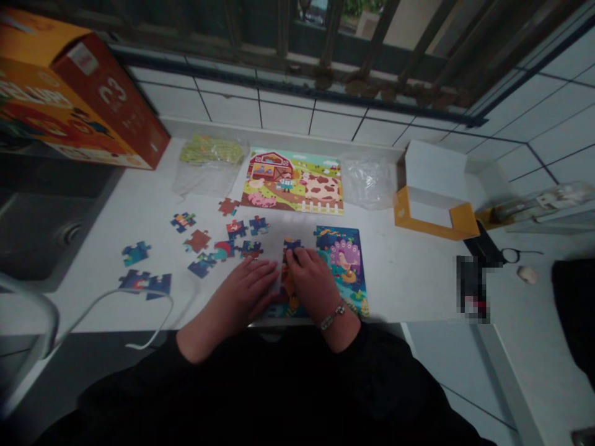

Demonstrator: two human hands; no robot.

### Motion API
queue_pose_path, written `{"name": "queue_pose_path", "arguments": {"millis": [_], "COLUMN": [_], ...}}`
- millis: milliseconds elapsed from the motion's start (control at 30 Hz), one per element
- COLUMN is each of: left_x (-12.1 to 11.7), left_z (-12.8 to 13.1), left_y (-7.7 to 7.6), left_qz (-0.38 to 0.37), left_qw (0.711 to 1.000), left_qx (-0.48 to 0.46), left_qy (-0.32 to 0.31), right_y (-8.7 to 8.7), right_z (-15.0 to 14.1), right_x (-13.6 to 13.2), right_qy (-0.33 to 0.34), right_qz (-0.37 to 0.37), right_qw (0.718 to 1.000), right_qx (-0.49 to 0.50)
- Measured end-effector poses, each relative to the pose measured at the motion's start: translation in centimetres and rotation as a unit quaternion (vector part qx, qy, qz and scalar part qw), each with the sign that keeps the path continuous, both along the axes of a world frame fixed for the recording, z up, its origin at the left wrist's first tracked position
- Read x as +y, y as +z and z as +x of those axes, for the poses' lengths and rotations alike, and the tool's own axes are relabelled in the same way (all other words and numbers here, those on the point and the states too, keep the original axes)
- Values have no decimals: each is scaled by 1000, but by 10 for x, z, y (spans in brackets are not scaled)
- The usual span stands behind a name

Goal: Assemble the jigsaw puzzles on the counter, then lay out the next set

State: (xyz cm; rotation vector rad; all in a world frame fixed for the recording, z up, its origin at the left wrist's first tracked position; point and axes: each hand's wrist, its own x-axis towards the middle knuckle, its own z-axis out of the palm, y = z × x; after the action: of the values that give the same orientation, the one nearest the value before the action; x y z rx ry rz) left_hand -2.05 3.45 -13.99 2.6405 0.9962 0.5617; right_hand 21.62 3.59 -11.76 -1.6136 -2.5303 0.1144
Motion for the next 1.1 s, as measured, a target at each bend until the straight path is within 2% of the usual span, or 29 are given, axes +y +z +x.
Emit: {"name": "queue_pose_path", "arguments": {"millis": [133, 233, 533, 700, 867, 1000, 1100], "left_x": [15, 32, 69, 77, 78, 77, 76], "left_z": [-10, -16, -14, 2, 20, 21, 19], "left_y": [0, 1, 11, 3, -10, -16, -15], "left_qz": [6, -2, -29, -8, -5, -10, 0], "left_qw": [994, 989, 990, 997, 998, 998, 998], "left_qx": [20, 58, 68, 21, 5, 27, 40], "left_qy": [106, 135, 122, 73, 61, 52, 57], "right_y": [-3, -6, -16, -18, -20, -20, -20], "right_z": [-3, -5, -2, 0, 1, 2, -1], "right_x": [-11, -15, -18, -18, -19, -18, -18], "right_qy": [-10, -28, -46, -47, -51, -50, -48], "right_qz": [-8, -14, -2, 3, 1, 2, 0], "right_qw": [1000, 999, 999, 998, 997, 998, 998], "right_qx": [-11, -13, 20, 40, 51, 50, 51]}}
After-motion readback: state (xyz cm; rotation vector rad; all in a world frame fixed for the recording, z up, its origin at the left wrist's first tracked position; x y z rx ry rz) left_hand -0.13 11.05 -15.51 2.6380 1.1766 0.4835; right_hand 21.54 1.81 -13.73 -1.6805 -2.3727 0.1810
